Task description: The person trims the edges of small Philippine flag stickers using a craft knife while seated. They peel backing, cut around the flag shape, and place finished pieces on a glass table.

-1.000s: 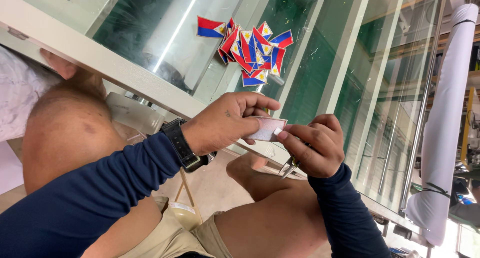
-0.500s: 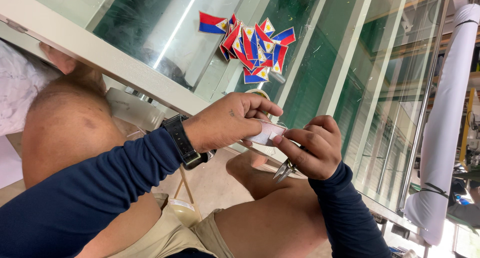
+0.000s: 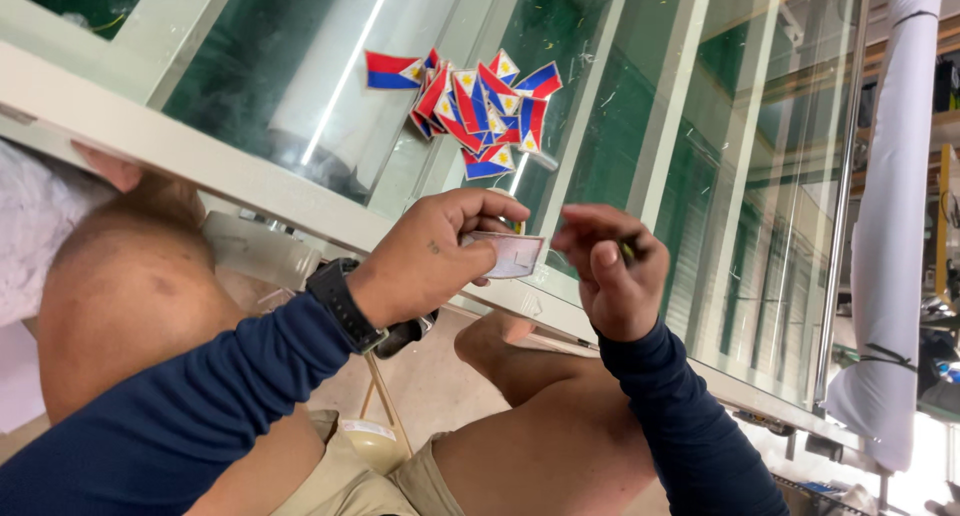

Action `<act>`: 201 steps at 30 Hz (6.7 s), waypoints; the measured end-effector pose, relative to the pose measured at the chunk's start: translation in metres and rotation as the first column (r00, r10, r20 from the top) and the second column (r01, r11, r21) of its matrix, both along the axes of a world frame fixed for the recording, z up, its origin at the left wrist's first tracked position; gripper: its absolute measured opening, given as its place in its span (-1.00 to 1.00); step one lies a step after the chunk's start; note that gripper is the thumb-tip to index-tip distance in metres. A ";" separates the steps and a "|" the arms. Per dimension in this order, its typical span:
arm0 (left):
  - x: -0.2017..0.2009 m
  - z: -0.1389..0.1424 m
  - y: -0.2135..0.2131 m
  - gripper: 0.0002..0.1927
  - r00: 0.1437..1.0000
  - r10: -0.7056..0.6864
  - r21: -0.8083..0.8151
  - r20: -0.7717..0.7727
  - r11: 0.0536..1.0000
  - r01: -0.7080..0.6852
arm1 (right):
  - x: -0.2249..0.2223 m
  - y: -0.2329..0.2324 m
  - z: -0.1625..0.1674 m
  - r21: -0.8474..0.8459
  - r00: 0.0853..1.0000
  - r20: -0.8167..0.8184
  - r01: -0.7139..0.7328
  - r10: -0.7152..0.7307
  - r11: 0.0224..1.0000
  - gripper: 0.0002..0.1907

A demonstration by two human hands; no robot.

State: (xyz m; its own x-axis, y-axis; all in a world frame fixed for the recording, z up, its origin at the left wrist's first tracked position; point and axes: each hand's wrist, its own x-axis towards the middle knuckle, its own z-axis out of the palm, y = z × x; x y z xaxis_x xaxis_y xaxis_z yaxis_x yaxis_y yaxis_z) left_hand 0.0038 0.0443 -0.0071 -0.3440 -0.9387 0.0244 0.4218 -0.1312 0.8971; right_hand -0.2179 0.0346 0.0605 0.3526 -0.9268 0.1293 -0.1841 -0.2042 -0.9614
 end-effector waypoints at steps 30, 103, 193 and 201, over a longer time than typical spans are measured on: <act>-0.021 0.020 0.013 -0.73 0.888 0.209 -0.188 0.410 0.972 -0.141 | -0.007 -0.003 -0.021 0.043 0.893 -0.450 0.049 -0.024 0.998 -0.81; -0.021 0.019 0.014 -0.68 0.984 0.178 0.029 -0.003 0.984 -0.178 | -0.004 0.005 0.002 -0.312 0.877 -0.480 -0.132 -0.036 0.941 -0.70; -0.017 0.028 0.014 -0.75 0.952 0.267 -0.063 0.150 0.963 -0.260 | -0.011 -0.004 0.026 -0.429 0.895 -0.440 -0.143 -0.068 0.892 -0.66; -0.018 0.029 0.013 -0.78 0.951 0.251 -0.034 0.180 0.968 -0.249 | -0.007 -0.003 0.029 -0.443 0.860 -0.502 -0.161 -0.095 0.882 -0.62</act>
